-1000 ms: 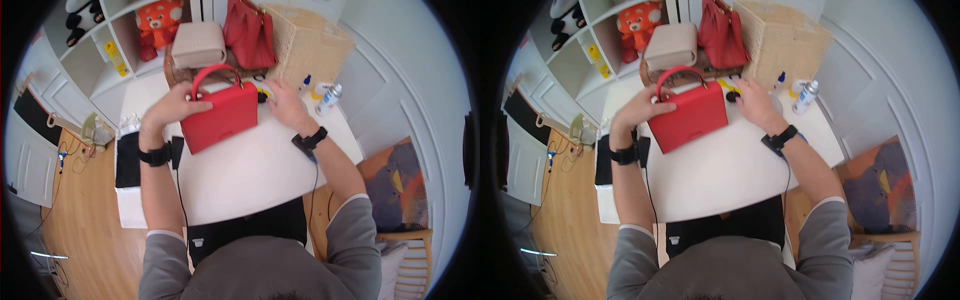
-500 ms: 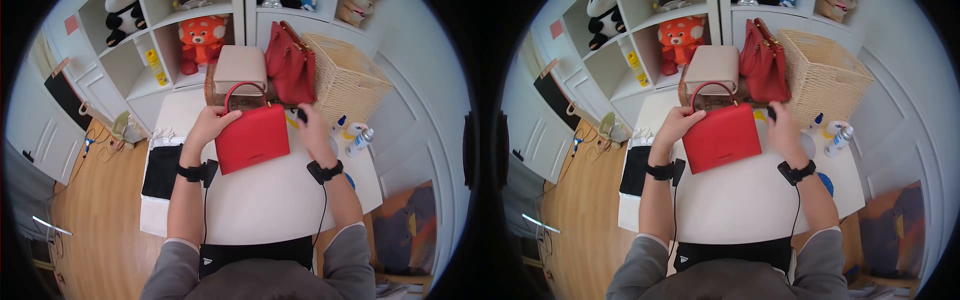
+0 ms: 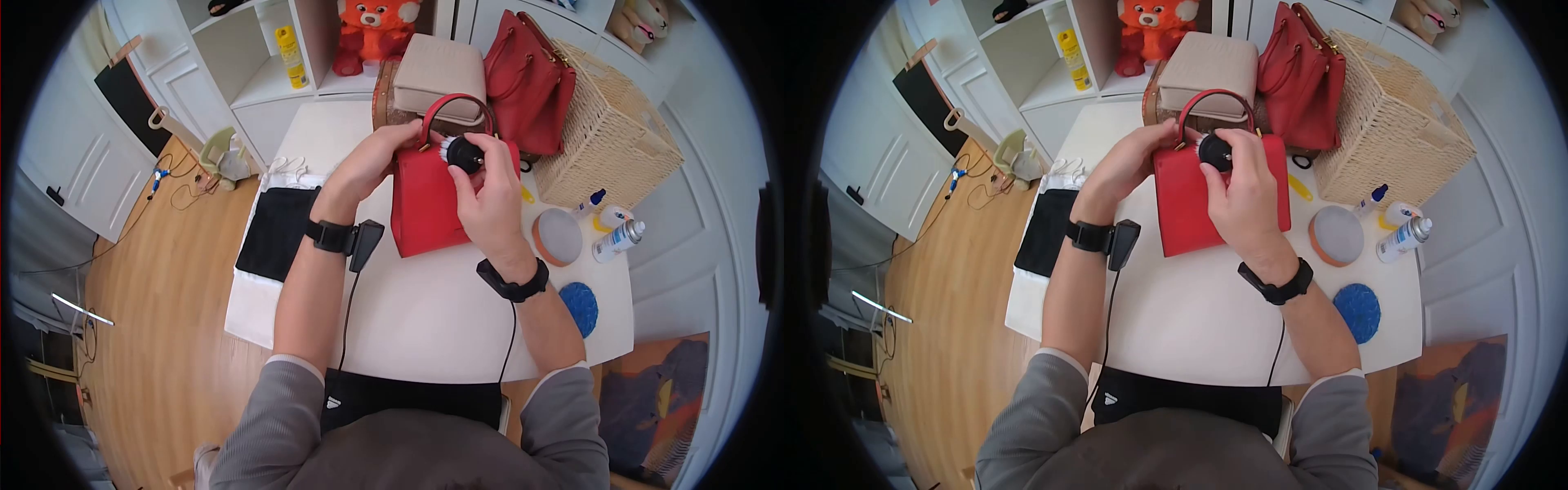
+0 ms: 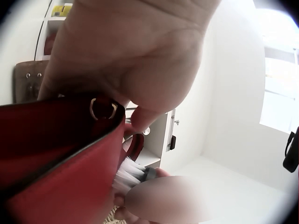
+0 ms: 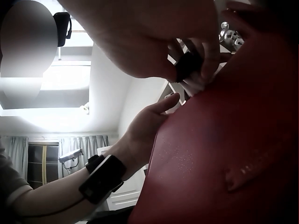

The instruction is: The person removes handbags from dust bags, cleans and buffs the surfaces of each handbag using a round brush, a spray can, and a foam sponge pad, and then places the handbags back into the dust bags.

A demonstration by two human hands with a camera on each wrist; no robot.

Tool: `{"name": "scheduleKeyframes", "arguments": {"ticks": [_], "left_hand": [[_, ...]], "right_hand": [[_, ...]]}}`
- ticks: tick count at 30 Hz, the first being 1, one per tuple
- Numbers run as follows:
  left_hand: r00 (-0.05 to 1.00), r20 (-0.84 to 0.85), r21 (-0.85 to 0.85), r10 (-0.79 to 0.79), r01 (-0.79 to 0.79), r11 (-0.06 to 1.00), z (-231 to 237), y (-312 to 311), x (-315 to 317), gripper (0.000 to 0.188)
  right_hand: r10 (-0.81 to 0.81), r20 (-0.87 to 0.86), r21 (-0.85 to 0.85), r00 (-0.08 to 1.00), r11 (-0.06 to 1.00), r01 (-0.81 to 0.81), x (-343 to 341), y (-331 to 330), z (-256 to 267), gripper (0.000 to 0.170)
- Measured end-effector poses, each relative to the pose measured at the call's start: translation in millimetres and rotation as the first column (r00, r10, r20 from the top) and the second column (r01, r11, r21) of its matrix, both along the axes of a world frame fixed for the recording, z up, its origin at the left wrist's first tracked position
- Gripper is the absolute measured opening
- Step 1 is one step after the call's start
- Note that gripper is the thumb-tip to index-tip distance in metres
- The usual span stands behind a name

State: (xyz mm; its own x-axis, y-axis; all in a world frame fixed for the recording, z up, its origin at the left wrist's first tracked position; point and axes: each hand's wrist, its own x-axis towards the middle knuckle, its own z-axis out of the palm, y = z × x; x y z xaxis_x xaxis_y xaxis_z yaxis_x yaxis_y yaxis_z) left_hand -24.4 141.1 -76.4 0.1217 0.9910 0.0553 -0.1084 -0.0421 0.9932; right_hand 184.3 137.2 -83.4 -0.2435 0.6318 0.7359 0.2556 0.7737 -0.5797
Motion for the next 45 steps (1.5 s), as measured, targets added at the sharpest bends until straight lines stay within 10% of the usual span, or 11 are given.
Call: {"name": "scheduleKeyframes", "arguments": {"ticks": [10, 16, 18, 22, 30, 33, 45], "left_hand": [[0.998, 0.064, 0.043, 0.028, -0.031, 0.999, 3, 2, 11, 0.042], [0.996, -0.03, 0.138, 0.083, -0.078, 0.987, -5, 8, 16, 0.043], [0.987, -0.069, 0.104, 0.143, -0.135, 0.985, -4, 7, 15, 0.042], [0.99, -0.054, 0.085, 0.132, -0.128, 0.988, 4, 1, 18, 0.041], [0.977, -0.173, 0.107, 0.129, -0.111, 0.988, 1, 4, 14, 0.033], [0.962, -0.245, 0.102, 0.118, -0.095, 0.99, 1, 4, 15, 0.031], [0.997, 0.066, 0.103, 0.048, -0.055, 0.993, -7, 10, 13, 0.032]], "right_hand": [[0.476, 0.027, -0.165, 0.879, 0.869, -0.466, -16, -20, -14, 0.041], [0.166, 0.025, -0.043, 0.986, 0.985, -0.164, 2, -2, 2, 0.04], [-0.151, 0.197, 0.293, 0.969, 0.952, 0.089, 14, 6, 7, 0.042], [-0.277, 0.147, -0.037, 0.95, 0.958, 0.285, 37, 28, 18, 0.034], [-0.533, 0.11, 0.293, 0.839, 0.824, 0.485, 62, 40, 24, 0.037], [-0.422, 0.282, 0.029, 0.861, 0.901, 0.432, 67, 37, 22, 0.036], [-0.319, 0.292, 0.029, 0.902, 0.945, 0.325, 46, 31, 7, 0.033]]}}
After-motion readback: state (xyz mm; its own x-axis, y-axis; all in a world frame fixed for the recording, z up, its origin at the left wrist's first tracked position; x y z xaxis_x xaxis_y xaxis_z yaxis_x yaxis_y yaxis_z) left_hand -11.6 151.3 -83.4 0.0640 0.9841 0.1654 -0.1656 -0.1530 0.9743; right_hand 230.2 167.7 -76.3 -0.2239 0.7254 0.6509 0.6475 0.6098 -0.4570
